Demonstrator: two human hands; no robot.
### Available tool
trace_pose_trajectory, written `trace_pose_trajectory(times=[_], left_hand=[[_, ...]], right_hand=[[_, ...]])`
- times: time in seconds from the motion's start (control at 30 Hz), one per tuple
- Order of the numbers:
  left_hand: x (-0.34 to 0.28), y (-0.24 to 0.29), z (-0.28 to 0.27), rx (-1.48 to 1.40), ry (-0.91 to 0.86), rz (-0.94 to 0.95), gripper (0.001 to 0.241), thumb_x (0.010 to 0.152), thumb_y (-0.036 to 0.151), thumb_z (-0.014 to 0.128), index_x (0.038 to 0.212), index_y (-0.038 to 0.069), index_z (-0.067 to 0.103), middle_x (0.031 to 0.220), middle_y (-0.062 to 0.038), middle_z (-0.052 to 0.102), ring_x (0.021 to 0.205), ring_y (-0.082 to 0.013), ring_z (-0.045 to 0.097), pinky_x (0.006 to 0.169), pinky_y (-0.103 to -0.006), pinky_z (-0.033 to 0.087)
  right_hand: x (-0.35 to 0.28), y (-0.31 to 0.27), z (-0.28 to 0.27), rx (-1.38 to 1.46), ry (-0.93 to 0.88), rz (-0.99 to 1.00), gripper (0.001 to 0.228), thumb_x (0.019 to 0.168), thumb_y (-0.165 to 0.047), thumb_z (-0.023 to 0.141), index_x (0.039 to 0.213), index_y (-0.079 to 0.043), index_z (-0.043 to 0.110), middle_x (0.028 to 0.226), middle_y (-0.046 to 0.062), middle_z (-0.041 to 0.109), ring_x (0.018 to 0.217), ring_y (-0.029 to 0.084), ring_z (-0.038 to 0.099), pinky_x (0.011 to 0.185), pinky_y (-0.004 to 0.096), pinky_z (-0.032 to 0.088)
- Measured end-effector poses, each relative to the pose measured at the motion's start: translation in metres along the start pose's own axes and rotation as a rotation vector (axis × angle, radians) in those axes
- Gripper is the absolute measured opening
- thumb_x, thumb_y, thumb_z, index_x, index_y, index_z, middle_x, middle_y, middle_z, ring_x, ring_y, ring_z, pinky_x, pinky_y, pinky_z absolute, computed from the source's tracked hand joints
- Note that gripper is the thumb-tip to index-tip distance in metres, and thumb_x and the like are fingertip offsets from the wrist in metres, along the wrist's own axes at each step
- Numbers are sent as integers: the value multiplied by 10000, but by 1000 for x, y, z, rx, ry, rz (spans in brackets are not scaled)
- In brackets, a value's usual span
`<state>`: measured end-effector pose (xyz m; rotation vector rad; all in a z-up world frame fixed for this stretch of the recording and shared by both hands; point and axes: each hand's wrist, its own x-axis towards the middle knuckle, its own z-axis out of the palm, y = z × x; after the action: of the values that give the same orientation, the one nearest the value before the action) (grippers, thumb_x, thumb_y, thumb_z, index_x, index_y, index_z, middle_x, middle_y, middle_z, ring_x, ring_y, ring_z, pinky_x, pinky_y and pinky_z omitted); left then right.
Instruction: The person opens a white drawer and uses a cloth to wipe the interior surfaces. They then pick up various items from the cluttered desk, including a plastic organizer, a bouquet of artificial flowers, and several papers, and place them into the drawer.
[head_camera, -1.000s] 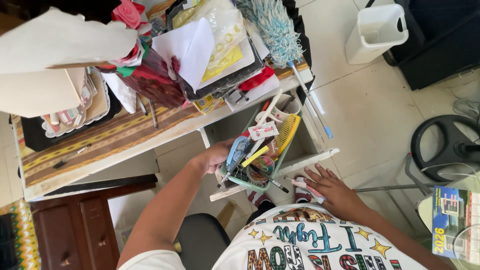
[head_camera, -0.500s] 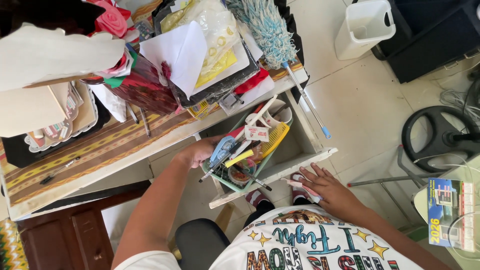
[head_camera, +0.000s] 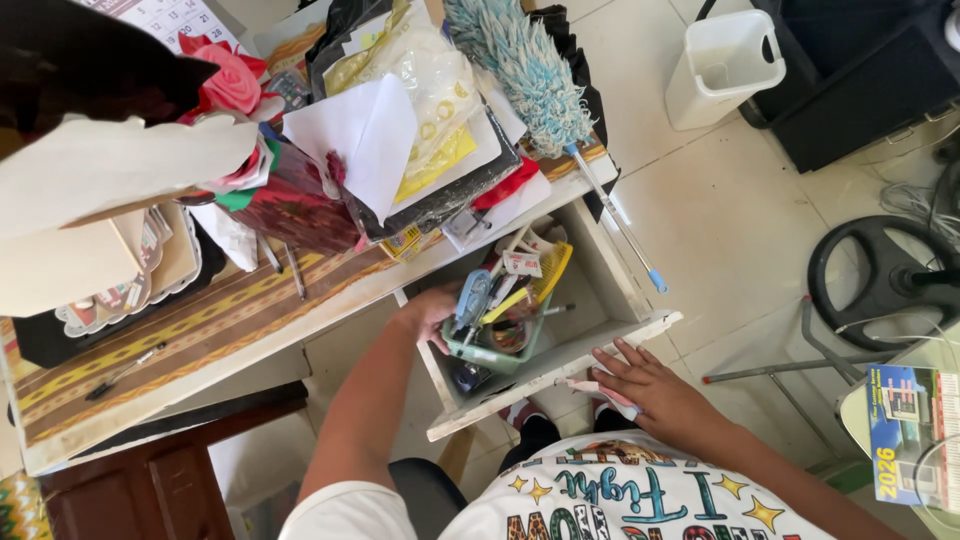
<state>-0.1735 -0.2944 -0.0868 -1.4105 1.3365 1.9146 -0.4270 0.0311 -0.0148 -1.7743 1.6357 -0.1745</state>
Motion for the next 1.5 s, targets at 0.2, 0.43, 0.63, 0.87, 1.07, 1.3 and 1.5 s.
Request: trace_pose_trajectory(times=[0.2, 0.43, 0.63, 0.87, 1.07, 1.3, 1.5], left_hand=[[86, -27, 18, -288, 54, 68, 776, 842, 101, 606, 1543, 327, 362, 1471, -169, 516, 1175, -473, 596, 816, -796, 504], [125, -17, 49, -543, 154, 145, 774, 858, 86, 540, 1553, 366, 346, 1479, -117, 467, 1167, -482, 585, 759, -763, 546], [177, -5, 81, -666, 333, 239, 654, 945, 201, 546, 1549, 370, 361, 1417, -26, 586, 1067, -320, 654, 671, -627, 566], [285, -24, 90, -889, 471, 449, 510, 987, 166, 556, 1496, 159, 526, 1313, -98, 684, 1048, -222, 675, 766, -371, 545], [247, 5, 96, -1179, 502, 382, 474, 991, 298, 553, 1428, 116, 565, 1289, -45, 679, 1105, -194, 653, 936, -342, 511], [292, -63, 86, -1072, 629, 292, 562, 1046, 524, 485, 1333, 60, 618, 1268, -117, 656, 1080, -216, 555, 981, -372, 421], [116, -35, 114, -527, 841, 444, 471, 1019, 424, 512, 1067, 0, 712, 1047, -172, 726, 922, -291, 650, 849, -405, 499]], right_hand=[[-9, 5, -2, 33, 15, 1, 949, 655, 94, 582, 1543, -222, 467, 1708, 7, 257, 1545, 307, 113, 1232, 470, 128], [-23, 34, 20, 67, 12, 15, 952, 629, 116, 560, 1515, -224, 482, 1683, 8, 288, 1553, 308, 125, 1236, 471, 126], [-25, 38, 6, 114, -17, 88, 1003, 639, 117, 561, 1563, -260, 458, 1700, 6, 293, 1566, 302, 125, 1227, 461, 110], [-22, 54, 6, 159, 60, 52, 661, 897, -61, 621, 1515, -236, 466, 1654, 37, 355, 1547, 318, 200, 1205, 454, 165], [-22, 55, -2, 155, 15, 60, 783, 816, -17, 611, 1553, -223, 446, 1655, 30, 364, 1508, 293, 282, 1177, 414, 272], [-20, 63, 3, 247, 92, -108, 537, 846, -85, 670, 1378, -135, 609, 1483, 42, 568, 1293, 265, 552, 1073, 402, 417], [0, 71, -4, 265, 185, -143, 401, 894, -181, 679, 1290, -116, 680, 1348, 30, 669, 1222, 253, 633, 1026, 364, 497]])
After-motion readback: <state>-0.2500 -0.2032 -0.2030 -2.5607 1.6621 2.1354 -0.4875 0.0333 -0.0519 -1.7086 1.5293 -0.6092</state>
